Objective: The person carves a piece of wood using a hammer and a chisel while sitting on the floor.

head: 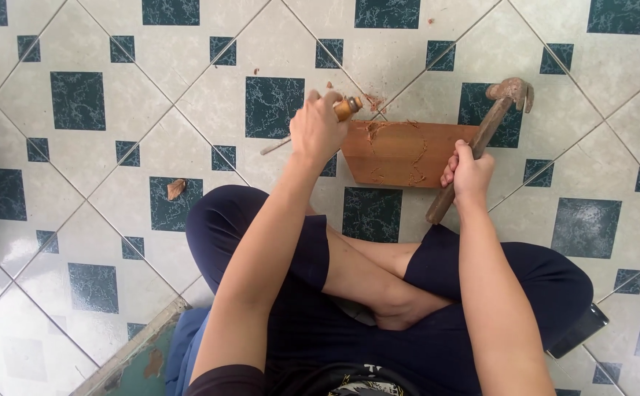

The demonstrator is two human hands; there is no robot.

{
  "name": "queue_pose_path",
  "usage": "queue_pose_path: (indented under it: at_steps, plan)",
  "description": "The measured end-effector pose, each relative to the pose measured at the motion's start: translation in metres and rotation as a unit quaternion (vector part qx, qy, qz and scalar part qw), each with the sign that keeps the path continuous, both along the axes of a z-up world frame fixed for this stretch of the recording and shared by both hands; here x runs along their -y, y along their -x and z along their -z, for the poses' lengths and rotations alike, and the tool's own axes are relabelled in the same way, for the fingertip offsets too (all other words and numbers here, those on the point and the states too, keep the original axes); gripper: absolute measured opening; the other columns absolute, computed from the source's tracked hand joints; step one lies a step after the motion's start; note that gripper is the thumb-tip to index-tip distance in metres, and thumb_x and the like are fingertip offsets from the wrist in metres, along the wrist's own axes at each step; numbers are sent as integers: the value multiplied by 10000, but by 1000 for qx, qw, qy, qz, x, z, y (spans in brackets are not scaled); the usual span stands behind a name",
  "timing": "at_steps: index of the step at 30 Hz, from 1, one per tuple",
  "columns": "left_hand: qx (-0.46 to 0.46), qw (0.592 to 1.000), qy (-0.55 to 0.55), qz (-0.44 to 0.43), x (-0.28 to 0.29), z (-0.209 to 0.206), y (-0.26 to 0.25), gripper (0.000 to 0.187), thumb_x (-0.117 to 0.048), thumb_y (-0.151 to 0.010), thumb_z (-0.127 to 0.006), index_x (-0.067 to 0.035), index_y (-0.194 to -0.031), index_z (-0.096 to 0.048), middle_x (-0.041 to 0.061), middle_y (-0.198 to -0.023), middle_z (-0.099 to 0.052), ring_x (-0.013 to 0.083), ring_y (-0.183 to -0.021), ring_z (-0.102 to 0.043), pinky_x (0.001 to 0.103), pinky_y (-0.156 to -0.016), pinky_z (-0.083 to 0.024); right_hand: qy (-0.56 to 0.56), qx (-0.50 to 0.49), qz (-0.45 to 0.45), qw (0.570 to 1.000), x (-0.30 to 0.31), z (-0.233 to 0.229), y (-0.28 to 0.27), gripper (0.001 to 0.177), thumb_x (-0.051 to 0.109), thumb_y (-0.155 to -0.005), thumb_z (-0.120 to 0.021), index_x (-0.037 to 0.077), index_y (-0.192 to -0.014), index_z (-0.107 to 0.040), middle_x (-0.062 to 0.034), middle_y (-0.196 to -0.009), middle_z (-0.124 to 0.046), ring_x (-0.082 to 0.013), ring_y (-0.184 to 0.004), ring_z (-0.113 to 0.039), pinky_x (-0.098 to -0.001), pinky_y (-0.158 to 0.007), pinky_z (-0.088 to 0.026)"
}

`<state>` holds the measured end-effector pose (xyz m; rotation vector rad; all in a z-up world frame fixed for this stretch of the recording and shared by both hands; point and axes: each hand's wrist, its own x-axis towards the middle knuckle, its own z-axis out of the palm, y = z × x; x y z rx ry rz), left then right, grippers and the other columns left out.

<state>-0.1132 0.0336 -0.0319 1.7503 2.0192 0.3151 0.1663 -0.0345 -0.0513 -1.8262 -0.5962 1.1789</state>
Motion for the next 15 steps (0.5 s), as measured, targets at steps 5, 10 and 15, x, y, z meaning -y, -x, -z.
queue_pose_path:
  at_steps: [5,10,15]
  plan:
    - [0,994,108,15,8,-31,-24,719,-650,-794,-803,-101,-1249,-706,199,-1154,-594,387,-946,-760,485,-824,-631,1,4,6,1000,-2,-7,4,265,253,-1031,-590,107,-812,-554,-7,-524,-425,-124,-348,-456,-305,-365,-442]
    - [-22,992,117,45,8,-1,-29,867,-763,-705,-817,-51,-1175,-659,204,-1239,-485,434,-968,-748,491,-868,-635,-2,-1,19,1000,-2,6,-1,249,251,-1017,-601,100,-827,-547,-19,-527,-426,-132,-339,-447,-315,-350,-442]
    - [18,995,93,-15,8,30,-29,624,-579,-695,-908,-122,-1060,-691,61,-1126,-470,485,-949,-731,546,-866,-624,-16,-4,14,1000,-2,21,-8,245,250,-1024,-615,104,-839,-548,-18,-529,-433,-131,-337,-461,-314,-347,-447]
